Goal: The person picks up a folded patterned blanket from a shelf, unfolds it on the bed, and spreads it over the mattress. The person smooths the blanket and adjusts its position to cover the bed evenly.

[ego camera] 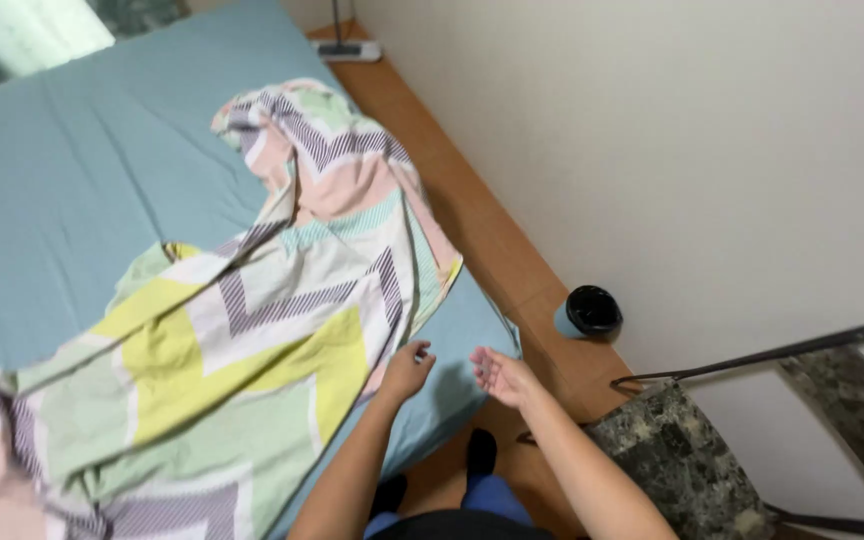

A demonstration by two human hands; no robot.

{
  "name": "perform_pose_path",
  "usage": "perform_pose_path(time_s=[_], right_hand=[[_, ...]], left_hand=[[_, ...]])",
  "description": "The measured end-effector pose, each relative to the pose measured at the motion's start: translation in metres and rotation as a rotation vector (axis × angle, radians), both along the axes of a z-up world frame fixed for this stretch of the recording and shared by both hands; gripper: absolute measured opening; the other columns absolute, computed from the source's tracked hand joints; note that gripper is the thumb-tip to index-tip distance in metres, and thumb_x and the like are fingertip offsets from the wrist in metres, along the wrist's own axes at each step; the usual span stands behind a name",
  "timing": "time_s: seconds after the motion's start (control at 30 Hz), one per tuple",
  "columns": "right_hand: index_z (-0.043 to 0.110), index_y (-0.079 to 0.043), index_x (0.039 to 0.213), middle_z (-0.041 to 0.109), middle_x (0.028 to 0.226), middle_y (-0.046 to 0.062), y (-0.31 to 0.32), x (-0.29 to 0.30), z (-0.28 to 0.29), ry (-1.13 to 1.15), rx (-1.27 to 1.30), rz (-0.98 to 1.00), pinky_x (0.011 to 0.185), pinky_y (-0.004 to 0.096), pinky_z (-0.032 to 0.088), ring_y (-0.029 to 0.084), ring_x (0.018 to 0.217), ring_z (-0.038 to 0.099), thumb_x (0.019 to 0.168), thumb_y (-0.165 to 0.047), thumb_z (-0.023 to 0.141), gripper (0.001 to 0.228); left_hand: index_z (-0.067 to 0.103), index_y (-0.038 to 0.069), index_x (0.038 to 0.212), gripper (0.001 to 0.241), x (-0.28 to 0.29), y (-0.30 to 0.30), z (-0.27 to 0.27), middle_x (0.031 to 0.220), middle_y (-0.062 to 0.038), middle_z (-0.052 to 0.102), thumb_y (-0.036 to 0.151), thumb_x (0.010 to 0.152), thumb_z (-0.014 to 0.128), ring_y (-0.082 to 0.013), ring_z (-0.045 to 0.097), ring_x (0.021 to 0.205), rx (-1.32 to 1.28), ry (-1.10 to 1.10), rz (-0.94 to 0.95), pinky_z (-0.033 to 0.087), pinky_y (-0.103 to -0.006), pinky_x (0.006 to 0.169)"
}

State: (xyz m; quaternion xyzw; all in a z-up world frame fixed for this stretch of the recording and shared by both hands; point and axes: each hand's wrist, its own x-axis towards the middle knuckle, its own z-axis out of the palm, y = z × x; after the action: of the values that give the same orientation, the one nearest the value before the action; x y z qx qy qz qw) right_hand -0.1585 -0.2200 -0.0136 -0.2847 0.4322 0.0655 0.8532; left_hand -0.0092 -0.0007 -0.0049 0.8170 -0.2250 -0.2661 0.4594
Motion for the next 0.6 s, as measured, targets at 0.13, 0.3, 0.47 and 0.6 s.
perform_pose_path(time_s=[0.13, 0.3, 0.47, 0.6], right_hand=[[0.070, -0.014, 0.117, 0.073, 0.113, 0.002, -0.043, 0.026, -0.025, 0.067, 0.012, 0.068, 0.079, 0.034, 0.054, 0.018, 0.092, 0.065, 0.101, -0.030, 0.062, 0.024], [0.069, -0.014, 0.118, 0.070, 0.111, 0.001, -0.080, 0.073, -0.069, 0.182, -0.009, 0.130, 0.077, 0.034, 0.054, 0.019, 0.092, 0.065, 0.100, -0.030, 0.064, 0.025], [0.068, -0.013, 0.121, 0.068, 0.117, 0.003, -0.089, 0.115, -0.105, 0.211, -0.055, 0.206, 0.076, 0.035, 0.053, 0.021, 0.093, 0.065, 0.099, -0.028, 0.067, 0.026], [0.068, -0.015, 0.125, 0.066, 0.125, 0.002, -0.093, 0.147, -0.139, 0.214, -0.084, 0.257, 0.074, 0.035, 0.053, 0.021, 0.093, 0.065, 0.098, -0.029, 0.064, 0.031]], left_hand=[[0.068, 0.006, 0.125, 0.043, -0.012, -0.023, 0.008, 0.107, -0.014, 0.075, 0.028, 0.089, 0.071, -0.0262, 0.073, 0.092, 0.066, 0.050, 0.104, 0.057, -0.0393, 0.083], [0.067, 0.006, 0.126, 0.043, -0.019, -0.048, 0.002, 0.113, -0.012, 0.070, 0.028, 0.089, 0.070, -0.0261, 0.070, 0.090, 0.115, 0.067, 0.212, 0.056, -0.0393, 0.083], [0.067, 0.006, 0.126, 0.042, -0.015, -0.065, 0.000, 0.116, -0.012, 0.070, 0.027, 0.089, 0.071, -0.0257, 0.070, 0.089, 0.127, 0.092, 0.301, 0.056, -0.0383, 0.083], [0.066, 0.004, 0.127, 0.042, -0.008, -0.073, 0.005, 0.123, -0.013, 0.069, 0.024, 0.090, 0.070, -0.0247, 0.072, 0.089, 0.092, 0.109, 0.373, 0.056, -0.0372, 0.084]])
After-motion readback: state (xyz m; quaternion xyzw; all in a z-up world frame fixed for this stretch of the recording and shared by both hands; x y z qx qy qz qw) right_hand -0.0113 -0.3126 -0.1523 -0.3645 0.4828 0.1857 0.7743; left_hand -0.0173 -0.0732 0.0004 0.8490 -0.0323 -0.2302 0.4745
